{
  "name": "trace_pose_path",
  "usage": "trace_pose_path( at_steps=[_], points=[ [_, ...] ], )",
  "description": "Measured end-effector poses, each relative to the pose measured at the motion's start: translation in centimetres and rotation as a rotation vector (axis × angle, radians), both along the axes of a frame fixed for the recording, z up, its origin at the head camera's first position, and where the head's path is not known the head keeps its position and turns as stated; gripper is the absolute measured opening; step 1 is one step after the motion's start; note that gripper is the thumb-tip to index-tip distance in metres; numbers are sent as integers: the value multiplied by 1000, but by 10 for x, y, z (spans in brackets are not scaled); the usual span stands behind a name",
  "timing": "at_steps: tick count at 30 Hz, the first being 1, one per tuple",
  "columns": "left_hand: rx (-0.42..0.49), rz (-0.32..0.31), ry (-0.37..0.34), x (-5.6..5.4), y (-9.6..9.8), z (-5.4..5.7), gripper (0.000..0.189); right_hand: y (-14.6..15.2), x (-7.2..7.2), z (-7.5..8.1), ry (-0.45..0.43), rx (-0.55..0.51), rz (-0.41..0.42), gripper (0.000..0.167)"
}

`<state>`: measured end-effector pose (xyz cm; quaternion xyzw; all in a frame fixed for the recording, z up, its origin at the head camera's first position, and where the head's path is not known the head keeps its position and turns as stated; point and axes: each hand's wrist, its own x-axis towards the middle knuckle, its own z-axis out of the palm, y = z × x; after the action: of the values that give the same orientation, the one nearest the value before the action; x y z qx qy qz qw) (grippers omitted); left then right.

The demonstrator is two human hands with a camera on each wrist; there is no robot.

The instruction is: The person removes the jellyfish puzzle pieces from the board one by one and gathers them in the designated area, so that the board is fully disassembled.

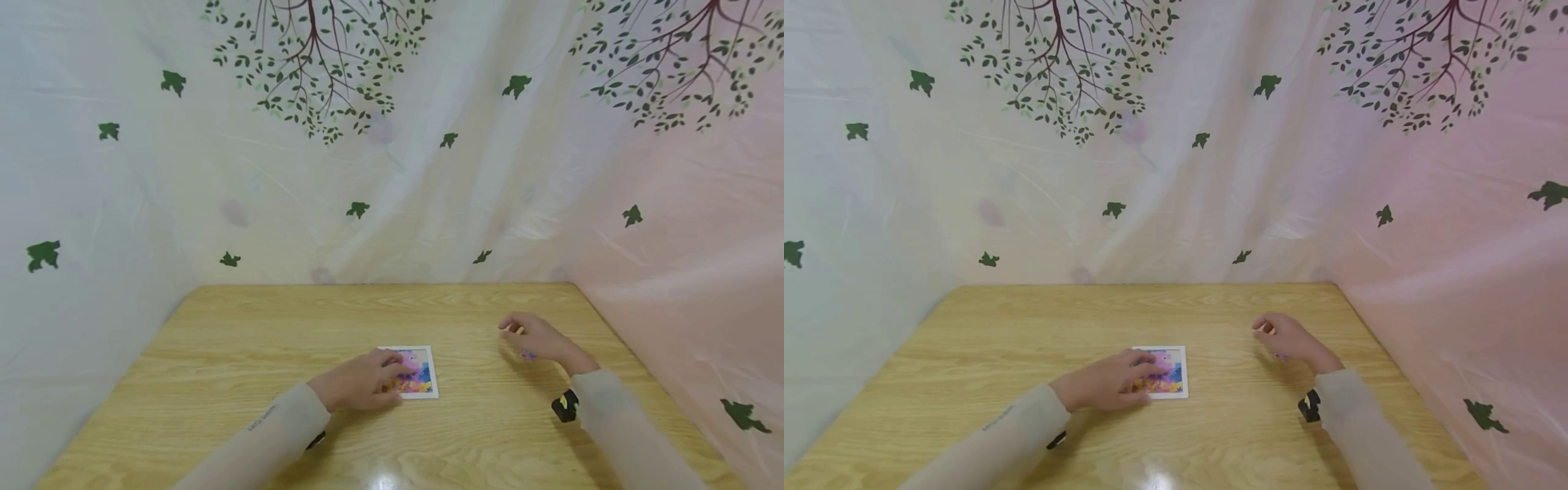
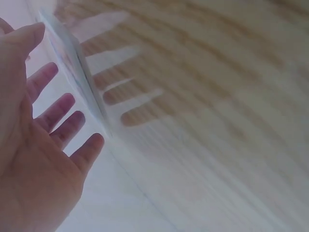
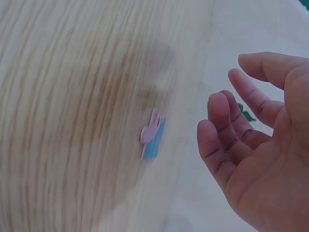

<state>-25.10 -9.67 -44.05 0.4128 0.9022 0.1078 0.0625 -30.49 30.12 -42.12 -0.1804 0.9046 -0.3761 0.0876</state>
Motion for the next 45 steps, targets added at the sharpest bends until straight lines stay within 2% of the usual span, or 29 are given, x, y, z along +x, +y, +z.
trace_pose_path(
  at_steps=[4,9,13,18,26,32,37,45],
  points=[
    [-23,-1,12,2,-5,2,56,-9,1,2,2,14,12,30],
    [-54,17,-7,7,-6,8,60,-22,2,1,69,59,45,25],
    [-65,16,-8,11,-5,10,58,-35,3,0,86,66,87,23],
    [-71,11,22,10,-4,8,53,-52,4,0,93,79,110,23],
    [-74,17,17,11,-5,2,53,-79,1,-5,85,84,190,21],
    [-49,15,23,13,-7,4,52,-104,1,-7,64,56,246,24],
    [-50,5,31,12,-8,4,52,-126,2,-10,20,45,265,26],
    [-36,-14,26,8,-11,2,52,-152,-1,-13,2,91,265,25]
  ],
)
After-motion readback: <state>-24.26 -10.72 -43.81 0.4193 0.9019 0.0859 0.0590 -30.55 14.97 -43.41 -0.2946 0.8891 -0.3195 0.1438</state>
